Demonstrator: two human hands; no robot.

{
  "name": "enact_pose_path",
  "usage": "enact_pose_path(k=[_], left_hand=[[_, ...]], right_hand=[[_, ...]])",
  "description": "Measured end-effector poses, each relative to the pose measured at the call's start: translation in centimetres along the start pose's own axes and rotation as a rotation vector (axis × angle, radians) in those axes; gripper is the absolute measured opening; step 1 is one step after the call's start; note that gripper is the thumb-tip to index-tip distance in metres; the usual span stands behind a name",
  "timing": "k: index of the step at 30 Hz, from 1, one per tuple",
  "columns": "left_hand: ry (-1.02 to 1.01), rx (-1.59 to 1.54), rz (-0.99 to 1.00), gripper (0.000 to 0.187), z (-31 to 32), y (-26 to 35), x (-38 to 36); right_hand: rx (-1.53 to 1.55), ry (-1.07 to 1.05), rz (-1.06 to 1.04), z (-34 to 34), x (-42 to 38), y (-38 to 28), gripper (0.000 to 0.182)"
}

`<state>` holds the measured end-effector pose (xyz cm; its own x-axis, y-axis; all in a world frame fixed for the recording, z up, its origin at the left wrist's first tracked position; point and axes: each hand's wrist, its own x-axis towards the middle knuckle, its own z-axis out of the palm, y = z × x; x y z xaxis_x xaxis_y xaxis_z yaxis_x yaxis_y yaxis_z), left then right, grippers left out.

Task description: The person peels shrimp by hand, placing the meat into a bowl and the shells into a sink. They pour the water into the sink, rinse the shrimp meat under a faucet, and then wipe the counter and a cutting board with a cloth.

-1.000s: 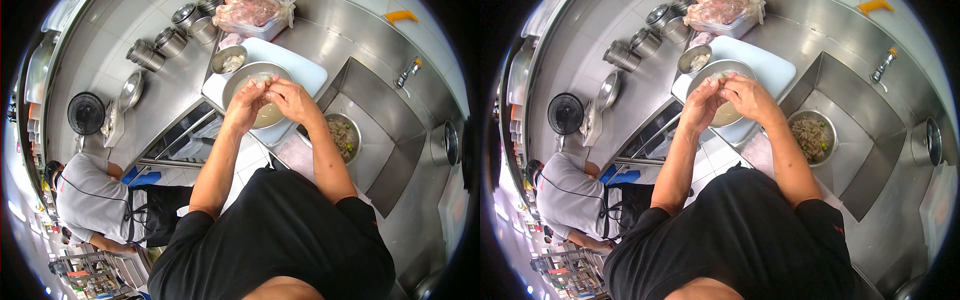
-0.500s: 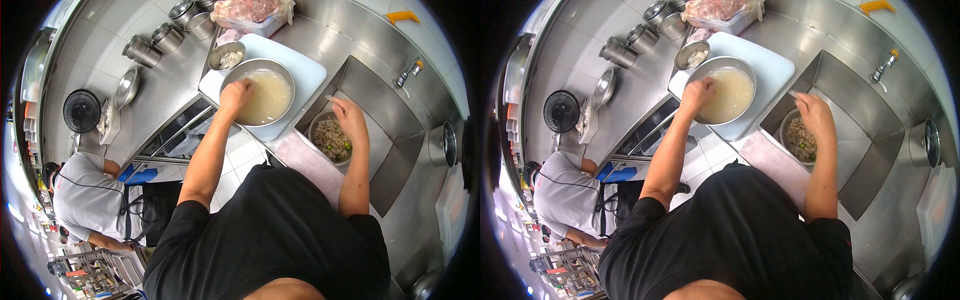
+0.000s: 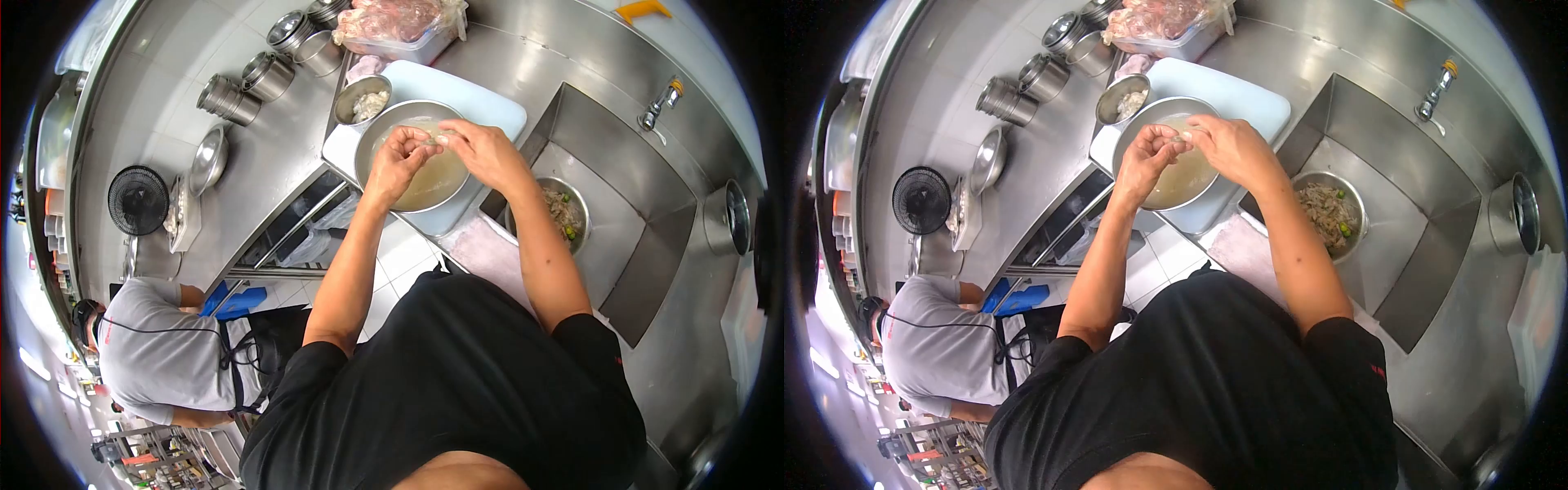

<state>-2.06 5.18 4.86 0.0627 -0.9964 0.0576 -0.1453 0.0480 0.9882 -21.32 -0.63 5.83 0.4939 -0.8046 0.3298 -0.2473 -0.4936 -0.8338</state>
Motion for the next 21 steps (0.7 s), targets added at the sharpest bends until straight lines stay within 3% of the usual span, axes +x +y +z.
enact_pose_path(k=[7, 16, 21], left_hand=[[0.044, 0.091, 0.010, 0.022, -1.2, 0.3, -0.7], [-0.011, -0.282, 0.101, 0.020, -0.3, -0.1, -0.7], [-0.035, -0.232, 0.094, 0.020, -0.3, -0.1, -0.6]], right_hand=[[0.198, -0.141, 0.030, 1.9, 1.8, 0.1, 0.022], [0.346, -0.180, -0.001, 0.4, 1.0, 0.5, 0.022], [0.380, -0.190, -0.005, 0.9, 1.2, 1.2, 0.026]])
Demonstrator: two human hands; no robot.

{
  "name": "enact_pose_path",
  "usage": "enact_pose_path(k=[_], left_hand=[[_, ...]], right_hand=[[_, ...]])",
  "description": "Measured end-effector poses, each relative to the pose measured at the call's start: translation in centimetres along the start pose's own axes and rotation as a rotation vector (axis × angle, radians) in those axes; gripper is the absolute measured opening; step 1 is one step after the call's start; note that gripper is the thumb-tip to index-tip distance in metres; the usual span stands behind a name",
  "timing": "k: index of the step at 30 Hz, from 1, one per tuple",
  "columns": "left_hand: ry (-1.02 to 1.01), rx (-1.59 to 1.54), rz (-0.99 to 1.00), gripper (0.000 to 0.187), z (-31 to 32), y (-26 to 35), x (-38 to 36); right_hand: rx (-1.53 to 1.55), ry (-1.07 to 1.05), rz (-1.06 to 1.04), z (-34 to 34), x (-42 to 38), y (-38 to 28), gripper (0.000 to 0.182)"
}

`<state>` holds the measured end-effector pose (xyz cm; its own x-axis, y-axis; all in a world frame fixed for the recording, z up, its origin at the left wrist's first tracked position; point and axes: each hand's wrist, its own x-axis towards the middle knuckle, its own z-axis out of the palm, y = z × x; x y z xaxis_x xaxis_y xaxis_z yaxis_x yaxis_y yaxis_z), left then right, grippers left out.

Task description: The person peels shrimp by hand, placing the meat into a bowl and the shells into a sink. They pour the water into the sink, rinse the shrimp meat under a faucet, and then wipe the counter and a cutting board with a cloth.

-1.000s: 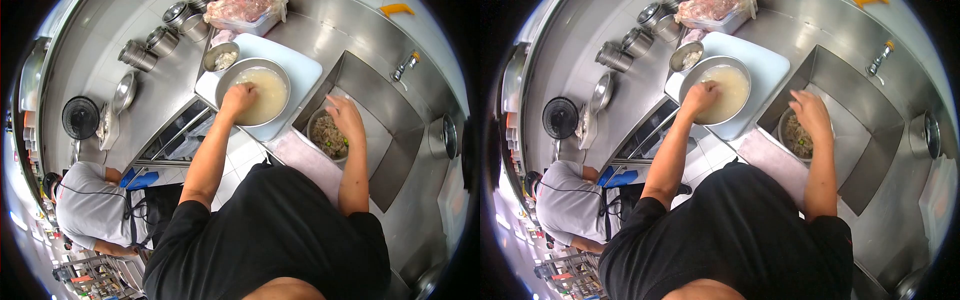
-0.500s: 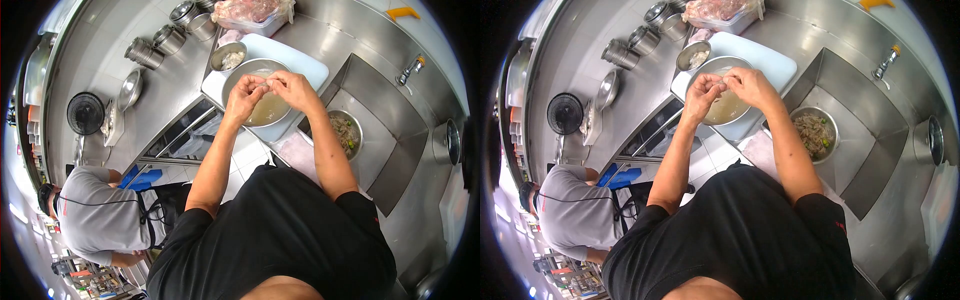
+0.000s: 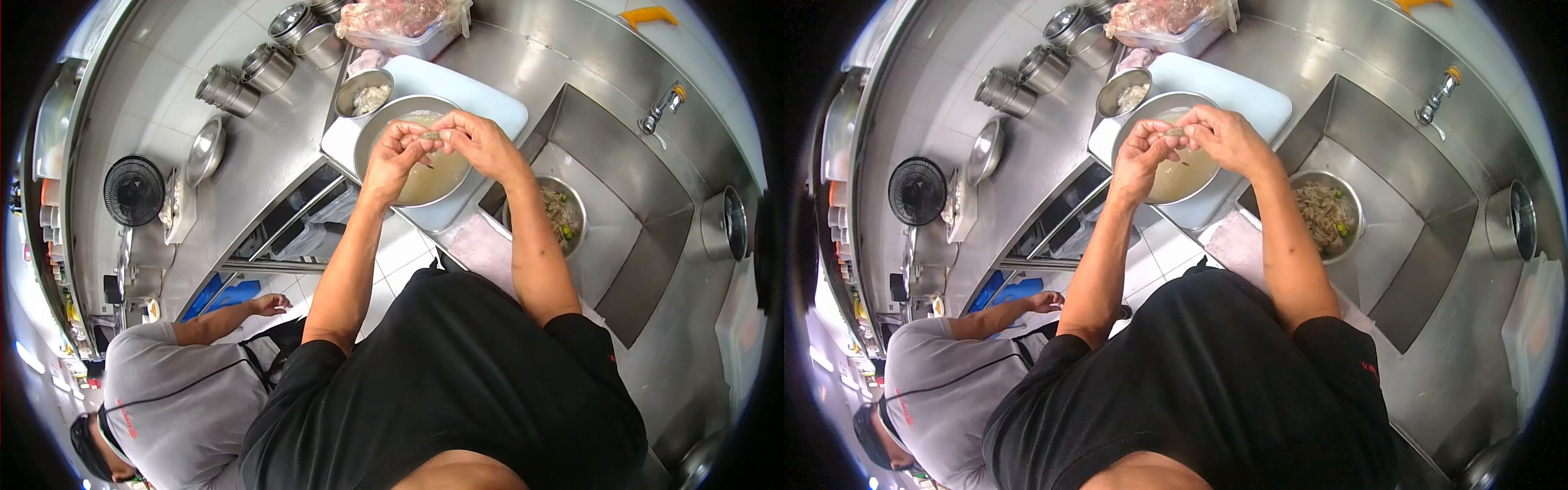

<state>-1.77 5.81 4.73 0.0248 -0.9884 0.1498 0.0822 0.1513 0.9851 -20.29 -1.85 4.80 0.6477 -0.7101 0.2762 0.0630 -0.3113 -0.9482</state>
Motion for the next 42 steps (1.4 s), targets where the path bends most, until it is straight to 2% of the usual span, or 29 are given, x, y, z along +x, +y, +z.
enact_pose_path(k=[5, 11, 17, 22, 26, 29, 31, 34, 35, 37, 40, 42], left_hand=[[0.011, -0.151, -0.043, 0.019, -0.1, -0.6, -0.1], [0.015, -0.237, -0.064, 0.019, 0.0, -0.5, -0.2], [0.059, -0.188, -0.113, 0.018, 0.2, 0.3, -0.5], [0.029, -0.282, -0.156, 0.019, -0.4, 0.9, -0.3], [0.160, -0.242, -0.067, 0.018, -2.9, 1.7, 1.1], [0.319, 0.083, -0.013, 0.022, -5.0, 3.7, 3.2], [0.394, 0.267, 0.033, 0.026, -7.1, 4.4, 5.3], [0.417, 0.659, -0.012, 0.034, -9.5, 4.4, 7.2], [0.395, 0.877, 0.008, 0.035, -9.4, 4.4, 7.1], [0.336, 1.311, 0.055, 0.036, -8.8, 4.5, 6.5], [0.016, 1.169, -0.065, 0.042, -6.3, 3.4, 5.2], [-0.205, 1.461, -0.027, 0.044, -5.1, 0.3, 4.8]], right_hand=[[0.014, -0.057, -0.045, -0.8, -0.1, 0.7, 0.026], [0.114, -0.006, -0.012, 0.3, 0.2, 0.7, 0.024], [-0.178, 0.010, 0.031, 0.1, 0.3, -0.4, 0.016], [-0.184, 0.042, 0.033, -0.1, -0.3, -1.0, 0.016], [-0.228, 0.031, 0.097, -0.7, -0.5, -1.3, 0.016], [-0.250, 0.147, -0.016, -1.3, -0.7, -0.4, 0.017], [-0.267, 0.248, -0.008, -2.4, -1.7, -1.2, 0.017], [-0.308, 0.346, 0.024, -4.8, -4.2, 0.2, 0.017], [-0.324, 0.370, 0.036, -5.7, -5.2, 1.0, 0.017], [-0.392, 0.386, 0.142, -7.6, -7.5, 2.0, 0.017], [-0.455, 0.451, 0.259, -8.9, -8.8, 2.6, 0.016], [-0.491, 0.457, 0.305, -9.5, -9.3, 2.8, 0.016]])
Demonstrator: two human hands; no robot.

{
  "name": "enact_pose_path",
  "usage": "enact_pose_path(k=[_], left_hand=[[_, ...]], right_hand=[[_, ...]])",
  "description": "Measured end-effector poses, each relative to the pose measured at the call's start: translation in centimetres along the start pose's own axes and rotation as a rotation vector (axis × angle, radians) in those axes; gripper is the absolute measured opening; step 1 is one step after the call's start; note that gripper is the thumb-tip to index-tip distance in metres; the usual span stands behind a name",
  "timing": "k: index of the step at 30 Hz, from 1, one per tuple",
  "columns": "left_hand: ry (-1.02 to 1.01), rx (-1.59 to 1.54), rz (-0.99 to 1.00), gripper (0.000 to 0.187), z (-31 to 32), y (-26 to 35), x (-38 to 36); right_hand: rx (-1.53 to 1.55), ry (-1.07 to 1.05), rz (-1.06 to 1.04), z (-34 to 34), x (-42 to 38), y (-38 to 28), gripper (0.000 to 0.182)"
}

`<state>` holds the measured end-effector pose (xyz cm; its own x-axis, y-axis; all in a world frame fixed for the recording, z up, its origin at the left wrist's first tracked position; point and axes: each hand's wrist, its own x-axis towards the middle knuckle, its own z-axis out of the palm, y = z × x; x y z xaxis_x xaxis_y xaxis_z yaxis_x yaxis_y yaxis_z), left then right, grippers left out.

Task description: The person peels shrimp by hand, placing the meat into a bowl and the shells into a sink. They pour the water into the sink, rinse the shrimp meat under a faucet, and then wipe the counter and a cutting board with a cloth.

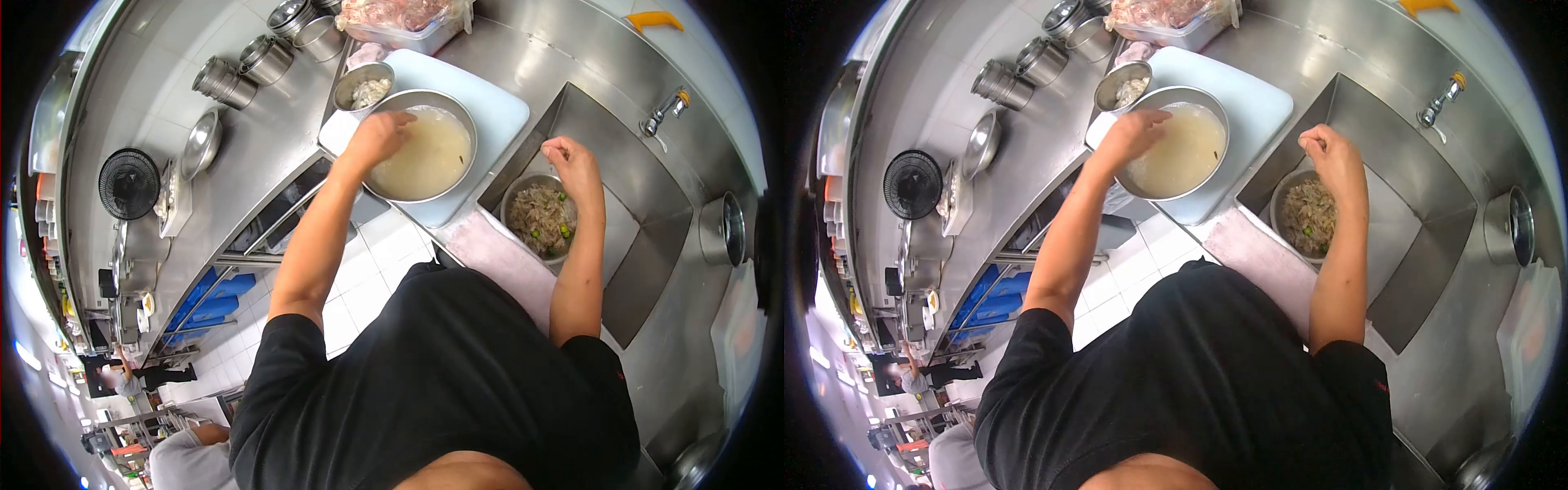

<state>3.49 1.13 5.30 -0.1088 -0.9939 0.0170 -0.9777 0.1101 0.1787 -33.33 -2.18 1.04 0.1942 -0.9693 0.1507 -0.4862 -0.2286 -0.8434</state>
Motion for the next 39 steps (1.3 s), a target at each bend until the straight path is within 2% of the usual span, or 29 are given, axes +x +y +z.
enact_pose_path(k=[1, 4, 5, 8, 11, 14, 15, 17, 19, 22, 23, 26, 29, 32, 35, 39], left_hand=[[-0.064, 0.153, 0.068, 0.046, 1.7, 0.2, 0.0], [-0.118, 0.327, 0.143, 0.049, 4.9, 0.8, 0.2], [-0.028, 0.191, 0.108, 0.051, 5.9, 0.7, -0.2], [-0.168, 0.139, 0.032, 0.045, 5.2, 1.6, -0.4], [-0.224, -0.090, -0.061, 0.037, 1.8, 2.6, -1.0], [-0.190, -0.341, -0.234, 0.031, 0.1, 2.1, -1.2], [-0.102, -0.310, -0.223, 0.029, 0.5, 1.3, -1.2], [-0.055, -0.392, -0.299, 0.027, -0.8, 1.8, -1.5], [-0.026, -0.480, -0.334, 0.025, -1.1, 1.6, -1.8], [-0.011, -0.611, -0.338, 0.023, -1.1, 0.7, -2.3], [-0.011, -0.652, -0.350, 0.021, -1.2, 0.7, -2.6], [0.026, -0.920, -0.365, 0.020, -1.8, 0.6, -3.4], [0.064, -1.246, -0.300, 0.021, -2.1, 0.8, -4.0], [0.087, -1.448, -0.285, 0.022, -2.1, 1.6, -4.1], [0.111, -1.445, -0.251, 0.023, -1.6, 2.5, -3.9], [0.137, -1.329, -0.212, 0.022, -1.3, 3.7, -3.3]], right_hand=[[-0.024, -0.014, 0.000, -0.2, 0.4, 0.2, 0.016], [-0.101, -0.048, 0.034, -0.4, 0.7, 0.6, 0.015], [-0.131, -0.063, 0.055, -0.4, 0.5, 0.9, 0.014], [-0.344, -0.197, 0.125, 0.3, 0.3, 3.5, 0.013], [-0.426, -0.029, -0.089, 1.1, 0.4, 0.2, 0.012], [-0.422, -0.007, -0.430, 2.6, 1.4, -5.7, 0.011], [-0.398, -0.033, -0.511, 3.7, 2.0, -6.9, 0.012], [-0.525, -0.148, -0.631, 6.7, 2.5, -9.4, 0.014], [-0.828, -0.357, -0.690, 9.8, 3.0, -11.1, 0.018], [-1.057, -0.566, -0.601, 13.0, 3.2, -12.4, 0.020], [-1.051, -0.644, -0.608, 13.2, 3.4, -12.7, 0.021], [-0.684, -0.627, -0.440, 13.7, 4.7, -12.4, 0.024], [-0.095, -0.531, -0.418, 12.7, 5.7, -11.1, 0.032], [0.258, -0.361, -0.490, 13.6, 5.0, -10.1, 0.034], [0.164, -0.439, -0.330, 11.8, 4.6, -11.2, 0.028], [0.109, -0.345, -0.385, 11.8, 4.1, -10.4, 0.024]])
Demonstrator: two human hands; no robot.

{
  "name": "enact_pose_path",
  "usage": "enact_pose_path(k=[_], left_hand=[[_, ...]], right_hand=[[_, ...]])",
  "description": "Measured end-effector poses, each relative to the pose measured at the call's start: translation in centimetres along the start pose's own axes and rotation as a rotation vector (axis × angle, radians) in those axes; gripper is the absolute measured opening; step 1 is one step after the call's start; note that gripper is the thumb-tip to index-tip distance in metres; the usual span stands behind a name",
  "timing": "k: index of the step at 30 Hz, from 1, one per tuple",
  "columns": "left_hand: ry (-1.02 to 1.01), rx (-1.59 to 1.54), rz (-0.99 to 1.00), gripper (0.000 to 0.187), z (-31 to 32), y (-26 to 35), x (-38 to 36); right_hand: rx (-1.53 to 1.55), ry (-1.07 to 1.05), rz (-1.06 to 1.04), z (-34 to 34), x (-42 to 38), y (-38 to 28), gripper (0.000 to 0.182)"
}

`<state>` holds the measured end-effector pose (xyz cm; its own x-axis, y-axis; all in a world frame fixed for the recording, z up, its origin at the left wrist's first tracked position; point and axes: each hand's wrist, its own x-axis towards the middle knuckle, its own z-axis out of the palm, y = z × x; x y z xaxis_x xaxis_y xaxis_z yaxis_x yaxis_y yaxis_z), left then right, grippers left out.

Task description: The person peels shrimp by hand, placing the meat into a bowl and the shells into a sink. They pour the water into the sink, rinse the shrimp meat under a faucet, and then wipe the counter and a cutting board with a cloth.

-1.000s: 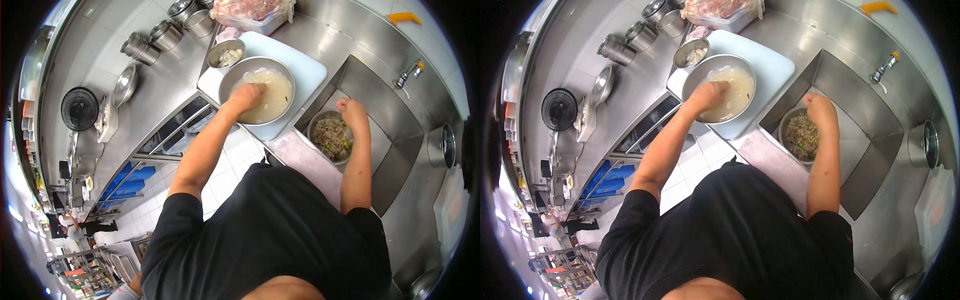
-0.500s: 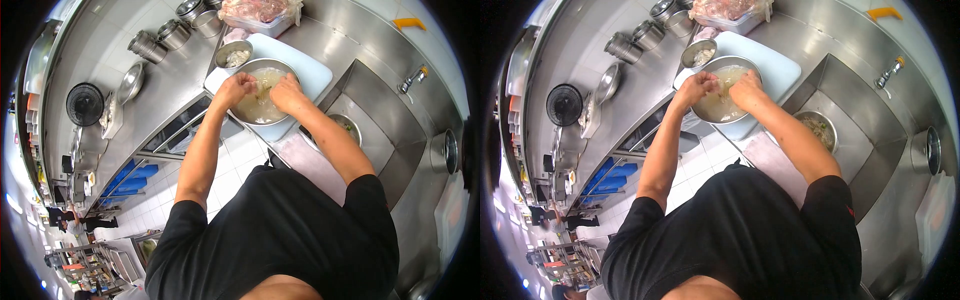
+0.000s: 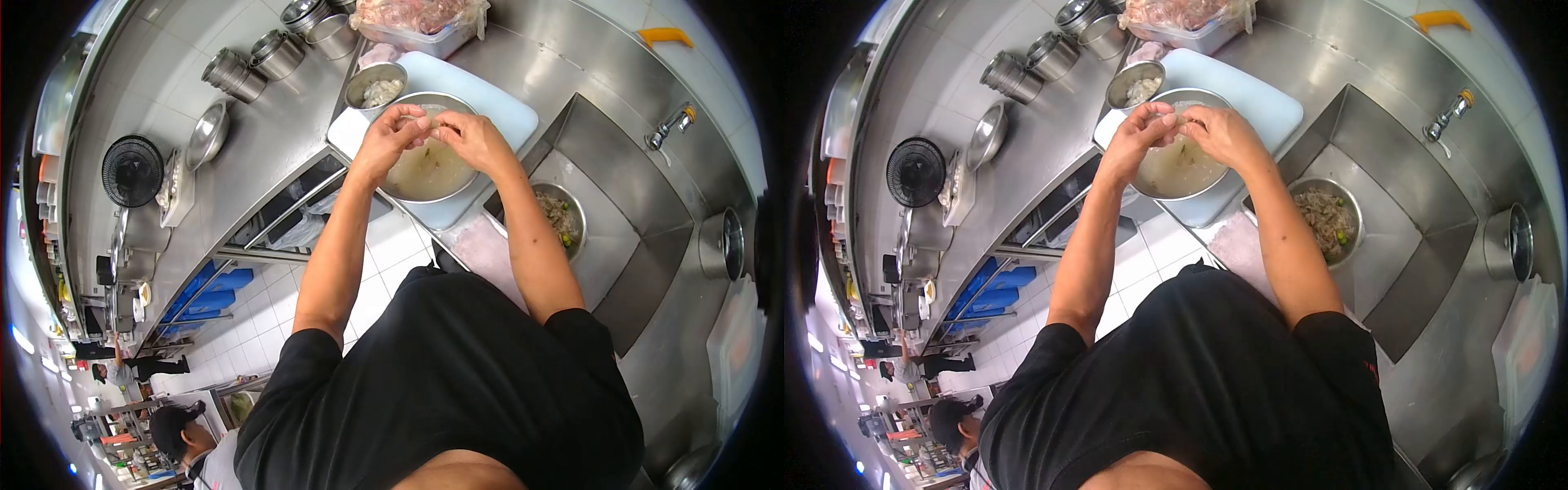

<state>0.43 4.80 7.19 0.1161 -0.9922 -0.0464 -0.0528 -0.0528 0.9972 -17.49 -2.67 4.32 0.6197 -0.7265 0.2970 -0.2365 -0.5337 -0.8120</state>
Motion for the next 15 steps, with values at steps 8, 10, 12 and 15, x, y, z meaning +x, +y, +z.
enact_pose_path(k=[8, 10, 12, 15], left_hand=[[0.028, 0.129, -0.032, 0.019, -0.8, -1.2, 2.4], [0.114, 0.415, 0.044, 0.018, -1.8, -3.6, 3.4], [0.074, 0.954, 0.126, 0.020, -1.9, -4.6, 2.6], [0.001, 1.265, 0.057, 0.025, -0.6, -5.3, 1.2]], right_hand=[[-0.105, -0.009, -0.362, -2.2, -1.4, 1.1, 0.018], [-0.083, 0.056, -0.254, -3.3, -2.6, 0.9, 0.019], [-0.041, 0.138, -0.111, -4.9, -4.2, 0.6, 0.021], [-0.030, 0.287, 0.138, -7.3, -7.8, 1.8, 0.025]])
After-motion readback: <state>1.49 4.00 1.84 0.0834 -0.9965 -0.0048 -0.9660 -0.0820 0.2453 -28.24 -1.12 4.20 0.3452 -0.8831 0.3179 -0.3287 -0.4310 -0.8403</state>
